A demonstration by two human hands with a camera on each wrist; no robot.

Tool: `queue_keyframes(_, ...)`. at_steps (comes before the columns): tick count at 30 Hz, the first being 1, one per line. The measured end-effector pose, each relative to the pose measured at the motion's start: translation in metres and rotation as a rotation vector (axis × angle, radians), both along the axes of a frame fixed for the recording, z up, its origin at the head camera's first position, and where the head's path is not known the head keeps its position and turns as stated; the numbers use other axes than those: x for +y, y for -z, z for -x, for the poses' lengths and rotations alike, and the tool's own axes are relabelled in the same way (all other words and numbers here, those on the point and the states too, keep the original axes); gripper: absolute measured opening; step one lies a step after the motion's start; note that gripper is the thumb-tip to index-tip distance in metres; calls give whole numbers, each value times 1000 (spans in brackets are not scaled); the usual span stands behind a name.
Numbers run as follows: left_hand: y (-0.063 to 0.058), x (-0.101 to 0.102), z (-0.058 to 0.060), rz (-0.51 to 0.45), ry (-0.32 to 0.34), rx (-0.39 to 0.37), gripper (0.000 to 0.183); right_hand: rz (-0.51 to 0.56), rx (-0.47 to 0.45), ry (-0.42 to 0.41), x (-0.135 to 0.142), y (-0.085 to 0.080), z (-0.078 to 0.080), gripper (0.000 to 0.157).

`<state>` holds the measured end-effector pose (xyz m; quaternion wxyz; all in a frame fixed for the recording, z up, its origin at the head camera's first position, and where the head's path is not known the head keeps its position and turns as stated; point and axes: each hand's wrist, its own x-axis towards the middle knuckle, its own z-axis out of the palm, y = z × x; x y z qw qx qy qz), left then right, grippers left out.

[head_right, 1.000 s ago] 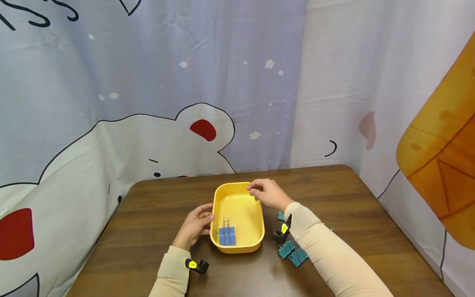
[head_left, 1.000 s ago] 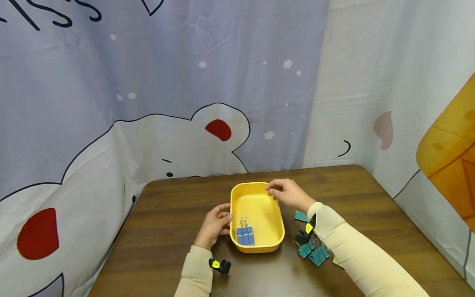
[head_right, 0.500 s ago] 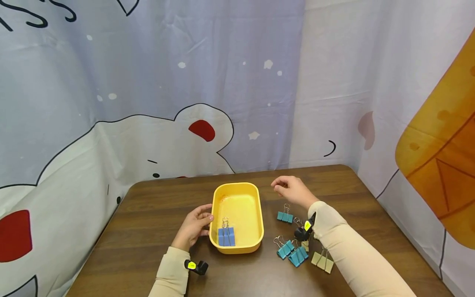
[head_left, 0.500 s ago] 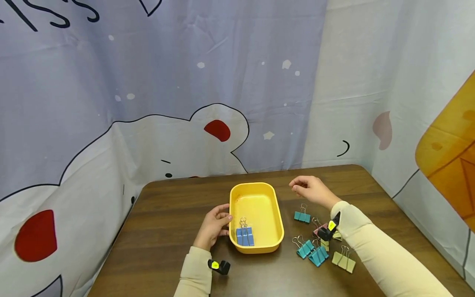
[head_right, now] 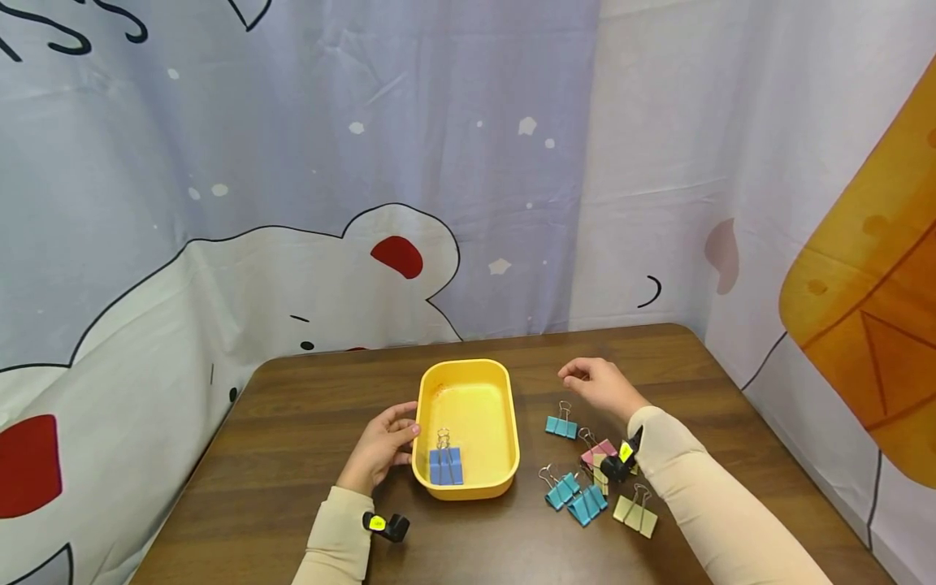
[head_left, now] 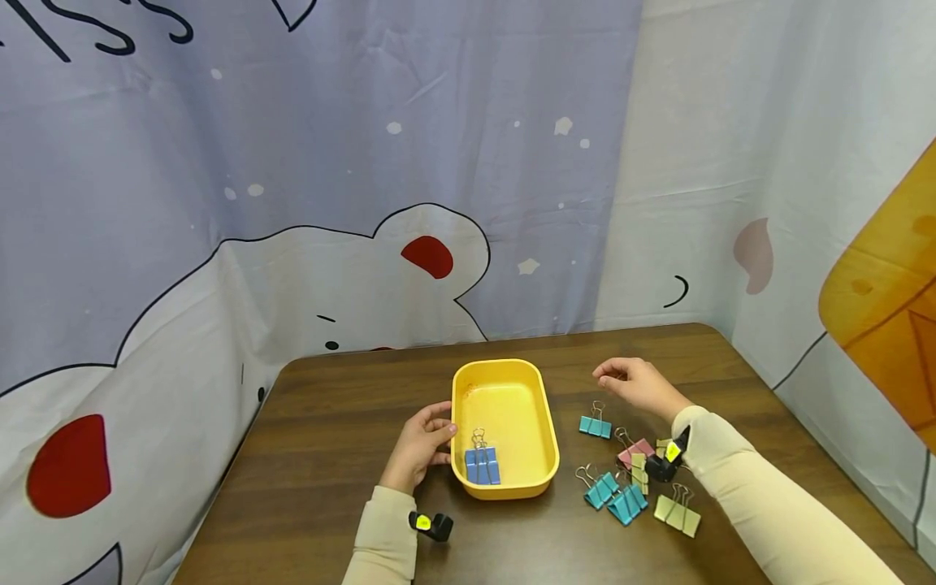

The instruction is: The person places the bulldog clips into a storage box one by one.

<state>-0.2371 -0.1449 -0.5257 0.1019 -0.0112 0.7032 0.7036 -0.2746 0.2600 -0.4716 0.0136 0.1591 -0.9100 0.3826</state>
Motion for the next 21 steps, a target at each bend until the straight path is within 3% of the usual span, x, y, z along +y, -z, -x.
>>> queue_keyframes(11, -2, 1, -1, 7, -4, 0, 47, 15, -82, 13, 3, 19, -2, 18)
queue_keyframes(21, -3, 1, -2, 11, -7, -4, 47, -22, -84, -25, 0, 33, -2, 17)
